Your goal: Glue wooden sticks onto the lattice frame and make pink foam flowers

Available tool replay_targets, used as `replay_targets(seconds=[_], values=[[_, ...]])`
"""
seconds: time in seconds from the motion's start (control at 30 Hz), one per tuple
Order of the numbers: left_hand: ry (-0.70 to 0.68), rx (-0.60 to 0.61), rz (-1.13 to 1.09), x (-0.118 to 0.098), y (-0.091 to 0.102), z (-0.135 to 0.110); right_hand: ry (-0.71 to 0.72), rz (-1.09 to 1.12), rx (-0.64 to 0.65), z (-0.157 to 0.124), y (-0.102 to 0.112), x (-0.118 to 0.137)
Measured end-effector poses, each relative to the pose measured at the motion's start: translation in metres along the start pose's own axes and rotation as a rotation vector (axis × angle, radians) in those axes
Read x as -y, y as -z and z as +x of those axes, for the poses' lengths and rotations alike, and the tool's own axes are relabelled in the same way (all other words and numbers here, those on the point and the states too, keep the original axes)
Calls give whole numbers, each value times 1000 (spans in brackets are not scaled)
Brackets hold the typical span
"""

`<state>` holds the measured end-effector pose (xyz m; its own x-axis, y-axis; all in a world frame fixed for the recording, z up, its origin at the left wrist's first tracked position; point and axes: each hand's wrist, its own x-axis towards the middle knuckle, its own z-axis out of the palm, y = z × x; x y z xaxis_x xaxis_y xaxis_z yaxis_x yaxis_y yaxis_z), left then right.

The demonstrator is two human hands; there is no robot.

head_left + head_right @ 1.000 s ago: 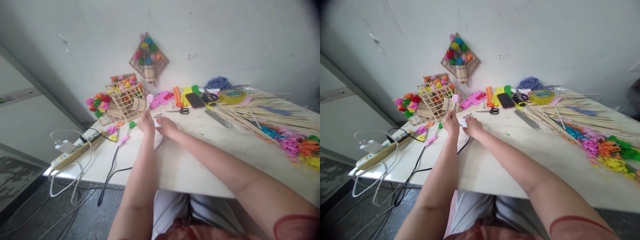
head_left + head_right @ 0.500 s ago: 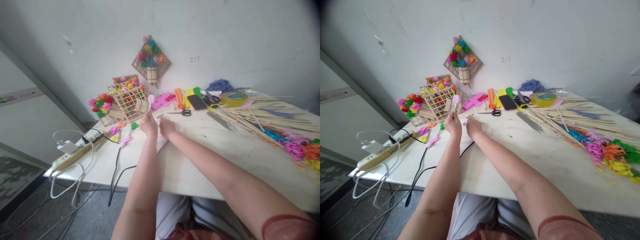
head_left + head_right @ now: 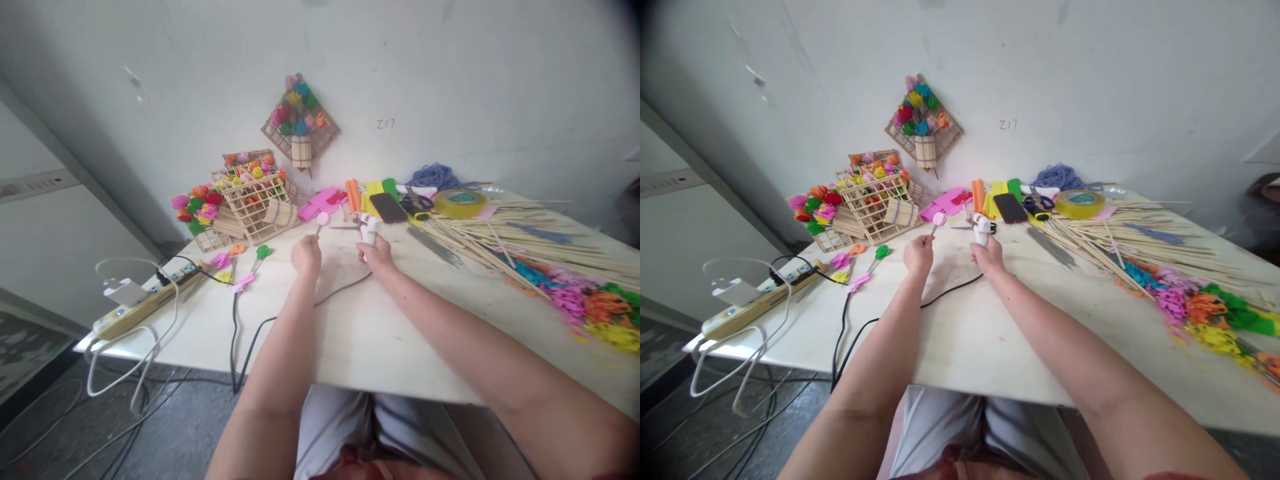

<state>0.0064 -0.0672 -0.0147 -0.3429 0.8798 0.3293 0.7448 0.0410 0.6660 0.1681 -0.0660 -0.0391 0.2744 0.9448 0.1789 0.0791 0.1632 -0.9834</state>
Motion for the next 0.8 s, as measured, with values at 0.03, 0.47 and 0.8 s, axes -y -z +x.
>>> replay_targets(seconds=[0.03,0.47,0.8], values=[[-18,9,27,0,-3,-1,-25,85,21,-3,3,1],[-41,91,217,1,-18,-2,-40,190,233,-26,11,9],[-96,94,298,-1,-18,-1,-75,60,249,-28,12,12]])
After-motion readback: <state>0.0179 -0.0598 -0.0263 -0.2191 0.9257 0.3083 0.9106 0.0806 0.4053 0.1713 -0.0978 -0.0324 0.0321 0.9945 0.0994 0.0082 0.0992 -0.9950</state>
